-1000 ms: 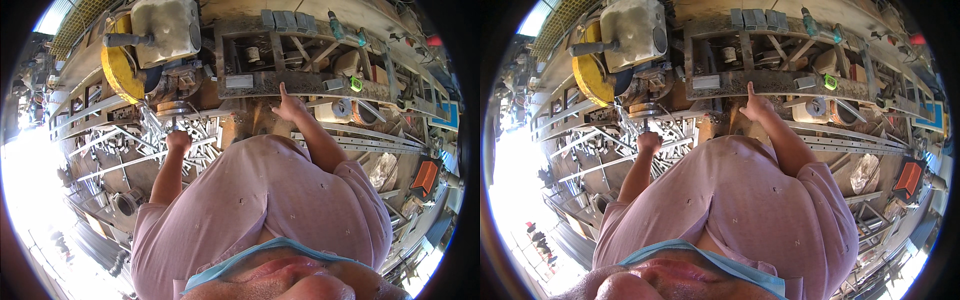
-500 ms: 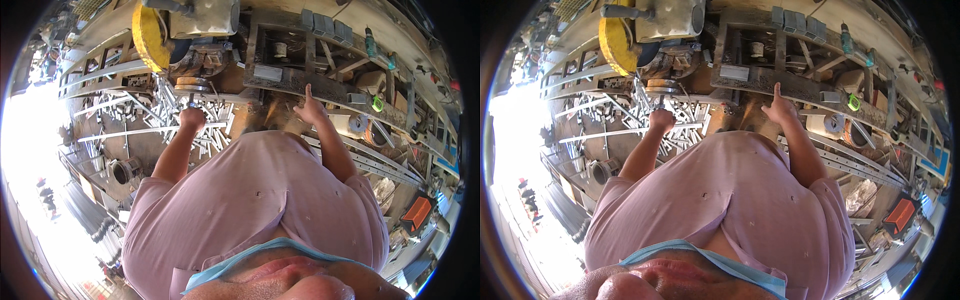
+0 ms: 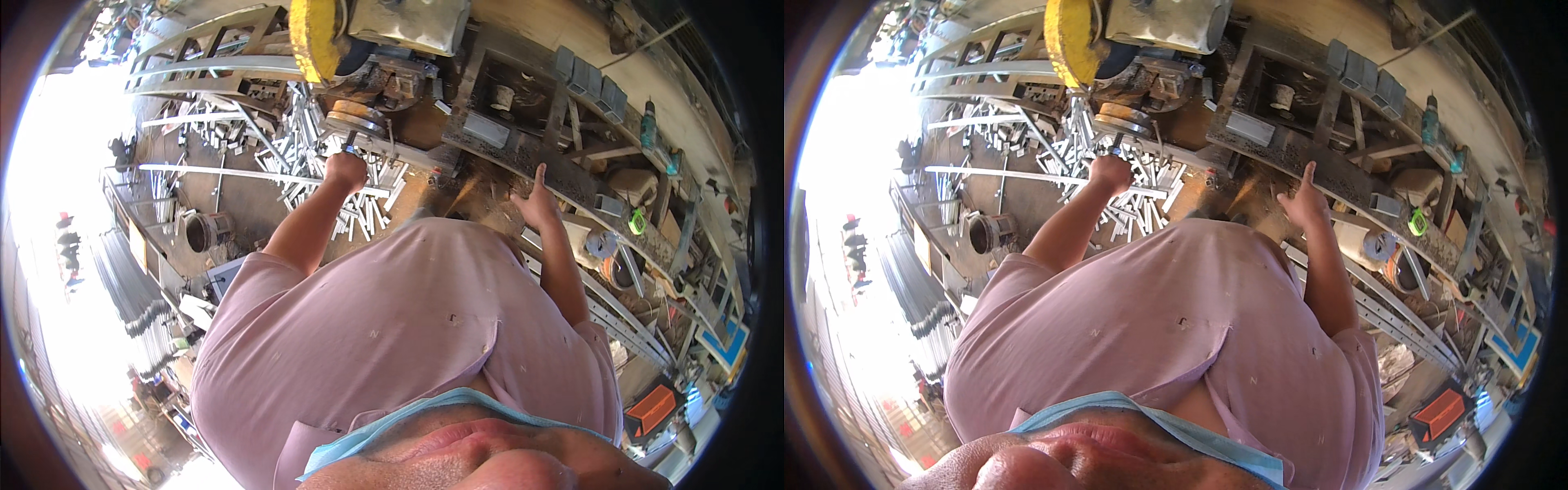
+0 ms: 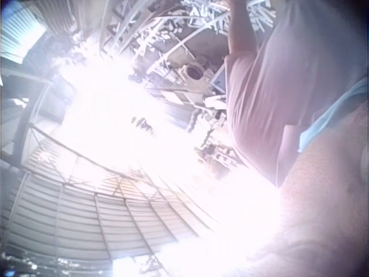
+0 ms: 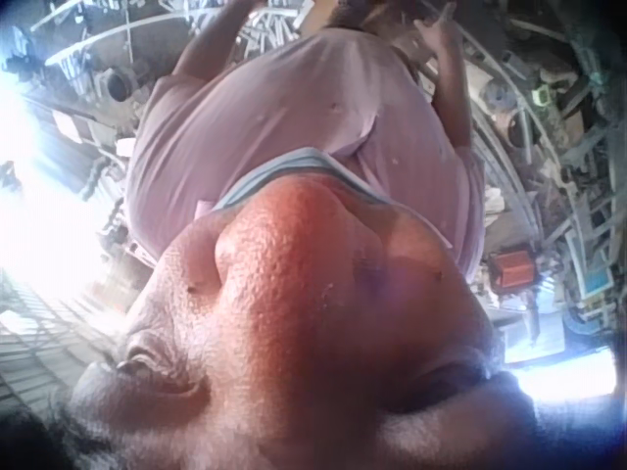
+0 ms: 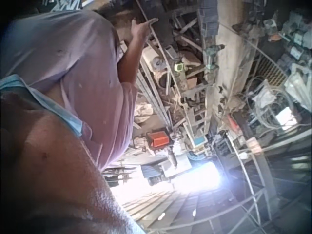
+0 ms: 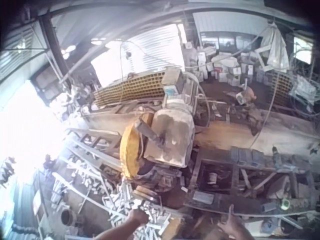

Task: The person measures a metal bar with a tape measure, then repeatedly cuts it using a chop saw. After each cut, the person places the cut piece on a nearby table and continues cutting the remaining bar until several pieces are produced.

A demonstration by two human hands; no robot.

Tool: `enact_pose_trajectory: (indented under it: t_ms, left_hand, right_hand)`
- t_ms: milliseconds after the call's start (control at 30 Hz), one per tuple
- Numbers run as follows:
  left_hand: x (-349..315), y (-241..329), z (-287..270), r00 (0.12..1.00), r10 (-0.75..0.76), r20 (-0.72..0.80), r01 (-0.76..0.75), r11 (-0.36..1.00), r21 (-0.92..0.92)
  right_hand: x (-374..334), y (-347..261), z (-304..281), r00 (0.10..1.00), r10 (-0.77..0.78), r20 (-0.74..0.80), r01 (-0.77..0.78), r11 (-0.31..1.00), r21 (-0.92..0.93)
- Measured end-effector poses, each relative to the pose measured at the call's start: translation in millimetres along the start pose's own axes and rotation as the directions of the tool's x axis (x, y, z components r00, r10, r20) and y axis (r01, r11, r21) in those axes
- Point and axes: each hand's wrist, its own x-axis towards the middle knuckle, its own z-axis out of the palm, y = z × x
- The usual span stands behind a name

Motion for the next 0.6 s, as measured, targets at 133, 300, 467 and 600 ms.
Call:
enact_pose_trajectory:
  t_ms: [133, 300, 467, 600]
  left_hand:
    - [3, 0, 4, 1.000, -0.007, -0.011, 0.007, 1.000, -0.015]
    - [4, 0, 4, 1.000, -0.023, 0.003, 0.023, 0.999, -0.043]
    - [-2, 3, -4, 0.999, -0.006, 0.039, 0.006, 1.000, -0.015]
    - [-4, 3, -7, 0.998, -0.016, 0.061, 0.018, 0.999, -0.027]
  right_hand:
    - [-1, 0, -1, 1.000, -0.028, -0.012, 0.028, 0.999, -0.016]
    - [-1, -1, 2, 0.999, -0.030, -0.029, 0.029, 0.999, -0.017]
    - [0, 0, 3, 0.999, -0.039, -0.033, 0.038, 0.999, -0.028]
    - [0, 1, 3, 0.998, -0.045, -0.036, 0.044, 0.999, -0.029]
